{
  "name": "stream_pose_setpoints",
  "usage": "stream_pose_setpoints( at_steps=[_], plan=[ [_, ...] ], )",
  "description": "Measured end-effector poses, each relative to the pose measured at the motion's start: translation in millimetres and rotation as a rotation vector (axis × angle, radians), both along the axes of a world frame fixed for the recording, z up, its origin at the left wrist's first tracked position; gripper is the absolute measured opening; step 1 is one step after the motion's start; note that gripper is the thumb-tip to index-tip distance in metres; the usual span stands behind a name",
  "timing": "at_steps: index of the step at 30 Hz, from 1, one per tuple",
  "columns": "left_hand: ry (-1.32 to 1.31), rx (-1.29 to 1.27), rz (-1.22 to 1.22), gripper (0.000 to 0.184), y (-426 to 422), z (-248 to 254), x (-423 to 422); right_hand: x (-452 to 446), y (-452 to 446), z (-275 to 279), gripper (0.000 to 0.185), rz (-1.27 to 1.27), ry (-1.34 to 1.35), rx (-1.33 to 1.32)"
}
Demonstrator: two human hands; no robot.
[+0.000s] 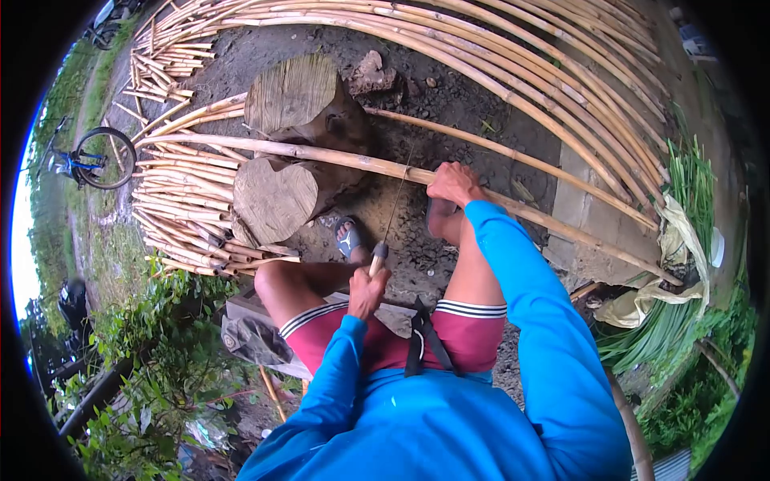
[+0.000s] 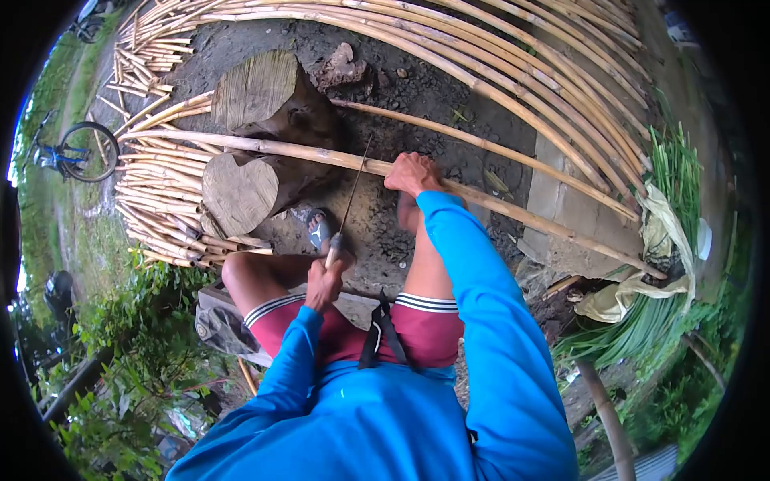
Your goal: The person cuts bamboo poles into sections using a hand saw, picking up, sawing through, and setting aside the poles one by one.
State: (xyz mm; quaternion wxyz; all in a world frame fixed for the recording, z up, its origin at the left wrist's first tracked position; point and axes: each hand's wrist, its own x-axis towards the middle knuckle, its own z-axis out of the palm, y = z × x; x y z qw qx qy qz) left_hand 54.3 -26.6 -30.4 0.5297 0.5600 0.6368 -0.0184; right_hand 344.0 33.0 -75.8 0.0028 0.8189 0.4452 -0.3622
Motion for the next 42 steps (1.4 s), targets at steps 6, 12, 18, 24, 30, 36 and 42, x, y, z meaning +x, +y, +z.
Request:
stream_pose_setpoints(
  at_steps=[6,12,18,24,30,36,42],
  plan=[
    [0.093,0.096,-0.069,0.047,54,-45,50,-5,-2,-7,0.044,-0.004,-0.012,-0.002],
    [0.019,0.117,-0.059,0.046,0,-3,-11,-6,-2,-2,0.044,-0.007,-0.018,-0.007],
    [-0.012,0.293,-0.261,0.041,47,-63,30,2,5,10,0.044,0.037,0.082,-0.091],
    [0.008,0.060,-0.040,0.033,-2,-16,-14,-3,-2,-12,0.043,0.010,-0.001,-0.035],
    [-0.084,0.186,-0.145,0.039,44,-73,32,3,4,0,0.046,0.009,0.051,-0.065],
    [-0.109,0.348,-0.200,0.034,5,-57,-13,-4,-1,-11,0.038,0.017,-0.033,-0.033],
    [-0.071,0.201,-0.142,0.034,31,-57,16,-2,-2,-7,0.042,0.016,-0.035,0.008]
  ],
)
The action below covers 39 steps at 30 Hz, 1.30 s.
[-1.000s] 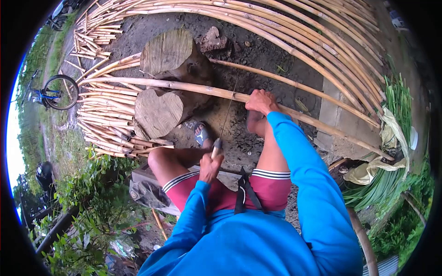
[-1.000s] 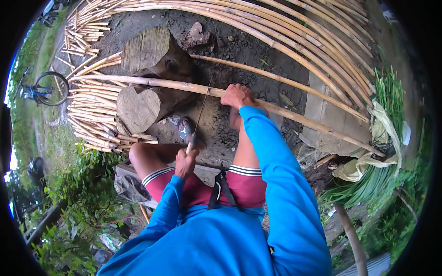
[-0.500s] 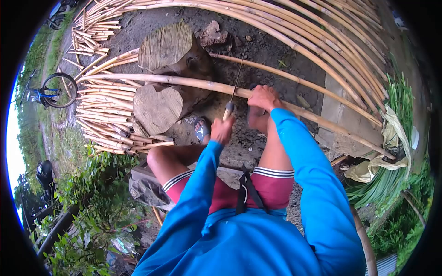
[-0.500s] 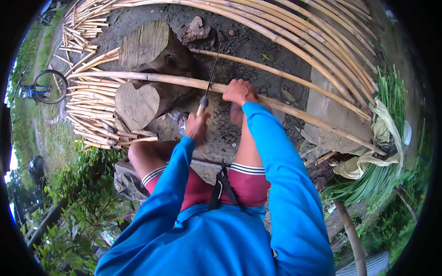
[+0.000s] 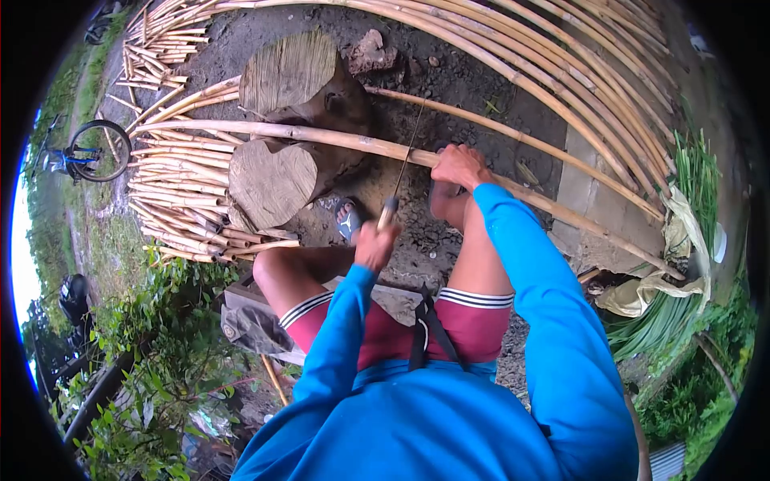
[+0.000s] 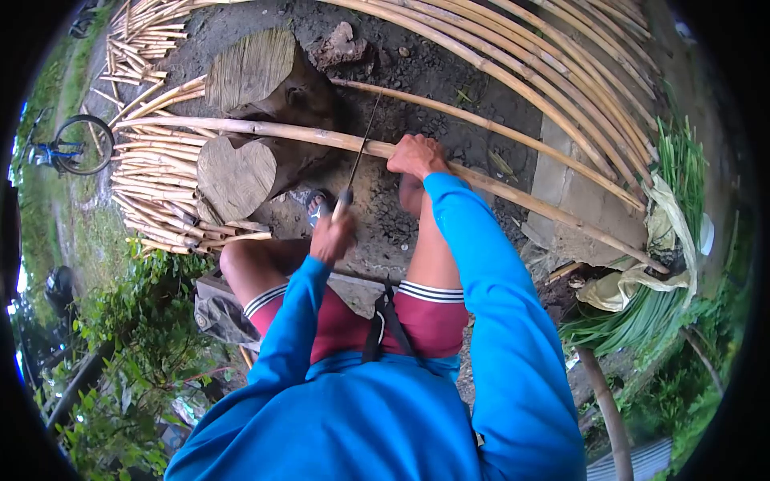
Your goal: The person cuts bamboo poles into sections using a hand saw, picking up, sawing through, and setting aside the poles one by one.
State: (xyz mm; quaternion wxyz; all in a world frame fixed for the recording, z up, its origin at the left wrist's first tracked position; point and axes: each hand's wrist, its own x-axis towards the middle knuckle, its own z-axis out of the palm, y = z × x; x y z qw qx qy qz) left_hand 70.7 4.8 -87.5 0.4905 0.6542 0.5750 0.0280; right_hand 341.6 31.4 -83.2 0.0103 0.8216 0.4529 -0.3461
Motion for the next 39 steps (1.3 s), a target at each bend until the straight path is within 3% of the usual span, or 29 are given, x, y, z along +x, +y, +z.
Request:
stream_pose_setpoints(
  at_steps=[1,2,4,6,8,9,11,14,15,17,20,22,24,26,28,32,35,36,38,39],
  plan=[
    [0.011,0.057,0.007,0.033,-19,30,-15,0,1,5,0.042,0.015,0.009,-0.019],
    [-0.021,0.120,-0.046,0.033,-40,20,-48,-3,1,3,0.042,0.014,0.020,-0.022],
    [0.104,-0.209,0.068,0.036,-40,63,-40,-2,1,-1,0.042,0.010,-0.027,-0.014],
    [0.011,-0.069,0.027,0.031,-11,35,-4,-6,-3,-4,0.042,0.014,-0.013,-0.029],
    [0.107,-0.370,0.231,0.028,33,3,43,-5,2,-2,0.042,0.000,-0.006,-0.022],
    [0.103,-0.064,-0.099,0.030,22,-16,24,-6,-2,1,0.042,0.015,0.008,-0.053],
    [0.050,0.172,-0.299,0.032,8,-16,-5,2,4,7,0.042,0.018,0.007,-0.059],
    [0.108,-0.135,0.084,0.031,-45,33,-51,-4,2,6,0.042,0.001,-0.019,-0.031],
    [0.092,-0.091,0.069,0.030,-42,40,-45,-3,3,10,0.041,-0.011,-0.002,-0.039],
    [-0.041,0.037,-0.067,0.034,-16,-6,-25,-3,4,-3,0.041,0.002,-0.002,-0.039],
    [0.143,-0.270,0.120,0.026,40,8,42,-1,4,-1,0.041,0.035,0.043,-0.042],
    [0.128,0.488,-0.487,0.030,10,-39,-6,2,5,0,0.042,0.014,0.015,-0.026],
    [0.024,-0.050,0.011,0.027,-27,32,-31,0,4,1,0.041,0.004,0.024,-0.035],
    [0.142,-0.260,0.072,0.026,-32,58,-38,2,6,9,0.040,0.005,0.020,-0.042],
    [-0.054,-0.010,-0.014,0.038,-16,18,-19,-1,8,26,0.045,0.007,0.094,-0.111],
    [-0.032,-0.081,-0.095,0.029,37,-3,38,-2,6,13,0.044,0.024,0.094,-0.127],
    [-0.044,0.159,-0.070,0.040,-18,-3,-30,2,6,14,0.043,0.011,0.065,-0.089],
    [-0.062,0.143,-0.031,0.043,-35,5,-53,1,8,12,0.043,0.006,0.072,-0.090],
    [0.065,-0.209,0.073,0.040,-29,61,-34,2,8,12,0.043,0.014,0.083,-0.099],
    [0.064,-0.217,0.082,0.040,-24,53,-22,2,9,15,0.044,0.042,0.100,-0.118]
  ],
)
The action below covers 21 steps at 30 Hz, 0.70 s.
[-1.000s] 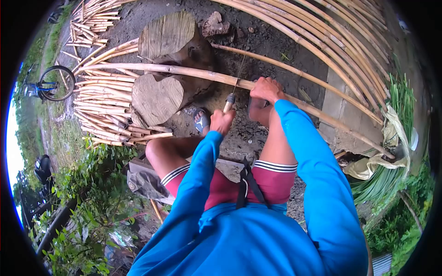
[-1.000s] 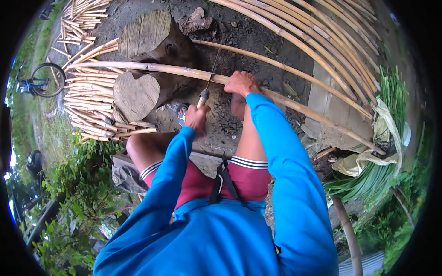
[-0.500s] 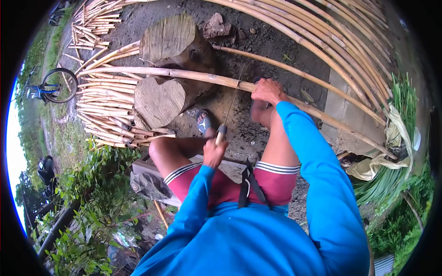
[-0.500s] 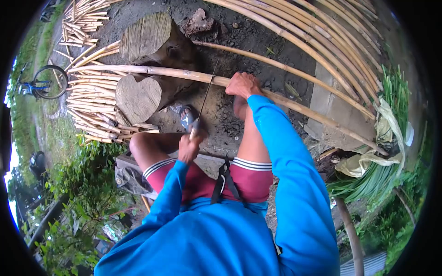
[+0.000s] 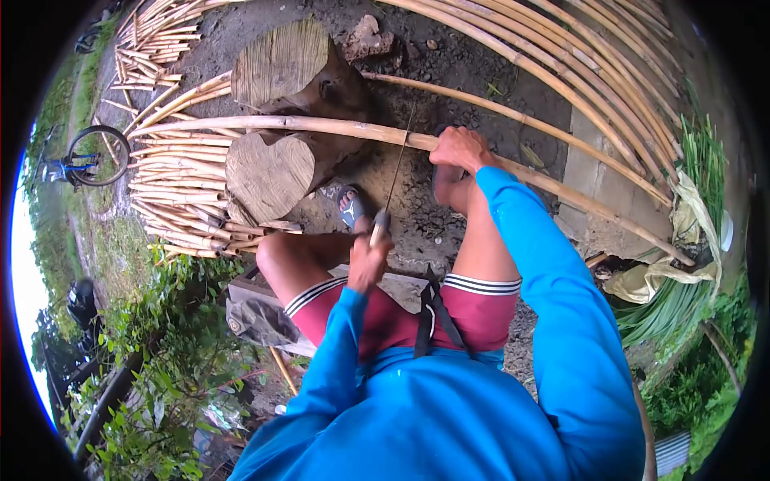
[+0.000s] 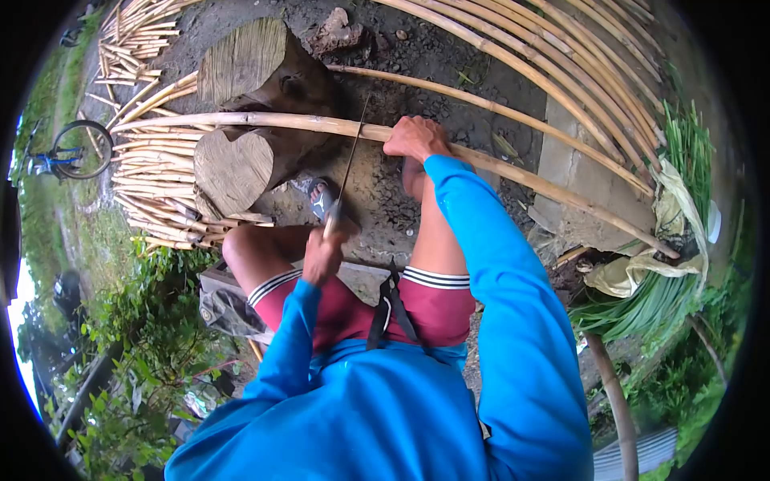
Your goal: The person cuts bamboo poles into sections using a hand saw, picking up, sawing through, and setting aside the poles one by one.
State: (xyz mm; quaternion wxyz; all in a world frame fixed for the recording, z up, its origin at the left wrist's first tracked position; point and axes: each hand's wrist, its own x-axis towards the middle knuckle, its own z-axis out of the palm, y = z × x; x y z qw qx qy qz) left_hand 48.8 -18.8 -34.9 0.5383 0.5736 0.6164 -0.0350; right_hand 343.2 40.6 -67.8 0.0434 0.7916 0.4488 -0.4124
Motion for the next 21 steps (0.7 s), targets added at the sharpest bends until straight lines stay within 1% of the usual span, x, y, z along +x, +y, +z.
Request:
stream_pose_setpoints(
  at_steps=[2,3,5,6,7,9,11,13,14,15,17,19,20,21],
  plan=[
    [0.029,-0.132,0.067,0.032,56,-39,55,4,4,-13,0.044,0.017,-0.021,0.028],
    [0.055,-0.206,0.092,0.028,67,-50,60,-2,2,-11,0.044,0.019,-0.027,0.038],
    [-0.078,0.195,-0.235,0.026,53,-56,44,-6,0,-4,0.045,0.026,0.003,0.006],
    [-0.090,0.130,-0.107,0.025,40,-50,29,-1,2,5,0.046,0.019,0.012,-0.015],
    [-0.096,0.064,0.034,0.024,17,-40,3,0,2,2,0.046,-0.005,-0.022,-0.015],
    [0.025,-0.054,0.020,0.024,-12,-2,-35,-1,0,1,0.045,-0.005,-0.029,0.012],
    [0.030,-0.056,0.018,0.032,-3,13,-21,-7,-2,-1,0.045,-0.022,-0.011,-0.004],
    [0.004,-0.066,0.025,0.032,38,-24,25,-3,7,4,0.045,-0.019,-0.016,0.009],
    [0.020,-0.159,0.075,0.026,60,-33,49,-4,7,5,0.046,-0.026,-0.015,0.006],
    [0.040,-0.248,0.125,0.028,82,-42,73,-6,3,5,0.046,-0.041,-0.013,-0.006],
    [-0.138,0.502,-0.528,0.027,63,-29,51,-8,5,6,0.047,-0.041,-0.022,-0.030],
    [-0.117,-0.024,0.027,0.022,34,-49,14,-6,-1,5,0.041,-0.005,-0.079,0.017],
    [-0.072,0.092,-0.005,0.028,-7,-17,-23,-2,-4,-19,0.041,-0.003,-0.091,0.072],
    [-0.035,0.203,-0.044,0.035,-34,18,-47,-2,-5,-6,0.041,-0.007,-0.056,0.049]
  ],
)
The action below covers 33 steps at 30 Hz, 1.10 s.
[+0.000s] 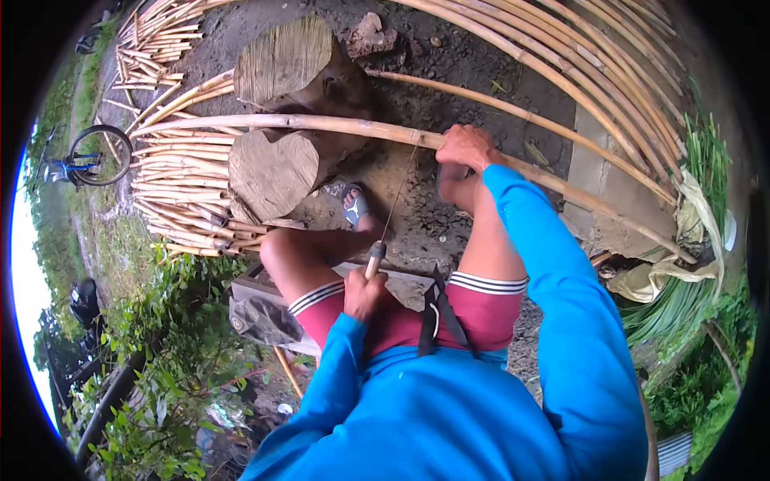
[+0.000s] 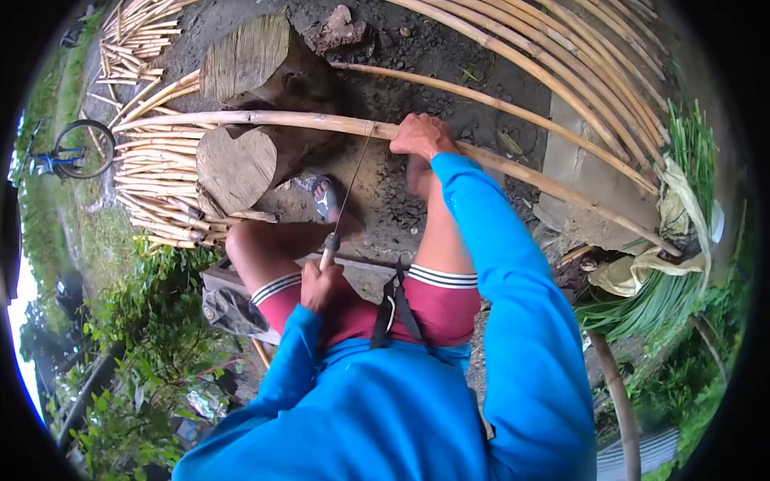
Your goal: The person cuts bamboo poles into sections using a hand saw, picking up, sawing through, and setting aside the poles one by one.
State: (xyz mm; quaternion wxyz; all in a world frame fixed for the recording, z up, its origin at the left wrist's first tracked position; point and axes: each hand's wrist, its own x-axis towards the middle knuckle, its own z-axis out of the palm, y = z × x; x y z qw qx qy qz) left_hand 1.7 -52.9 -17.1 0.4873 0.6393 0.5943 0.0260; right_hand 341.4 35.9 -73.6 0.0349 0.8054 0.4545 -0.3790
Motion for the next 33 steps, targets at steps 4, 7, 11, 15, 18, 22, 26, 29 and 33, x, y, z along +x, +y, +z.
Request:
stream_pose_setpoints(
  at_steps=[4,7,11,15,18,22,26,29,33],
  plan=[
    [0.045,-0.189,0.069,0.033,20,29,34,4,3,2,0.042,0.008,0.007,0.008],
    [-0.087,-0.156,0.095,0.034,49,3,57,1,-1,2,0.045,0.003,0.038,-0.036],
    [-0.095,-0.394,0.176,0.035,70,-16,78,1,4,-18,0.046,0.014,0.028,-0.048],
    [-0.095,-0.191,0.065,0.027,77,-48,84,1,3,12,0.047,0.014,0.049,-0.078],
    [-0.056,-0.272,0.090,0.028,78,-52,90,-1,5,10,0.042,0.060,-0.003,-0.044],
    [0.082,-0.100,0.015,0.033,76,-16,93,-5,11,25,0.047,0.039,0.052,-0.150],
    [0.036,-0.038,-0.010,0.032,21,-16,36,-2,9,13,0.048,0.023,0.055,-0.151],
    [0.051,-0.161,0.049,0.032,15,24,20,-7,12,18,0.049,0.035,0.028,-0.156],
    [0.042,-0.150,0.045,0.041,45,-1,51,-15,14,18,0.050,0.029,-0.018,-0.127]
  ],
)
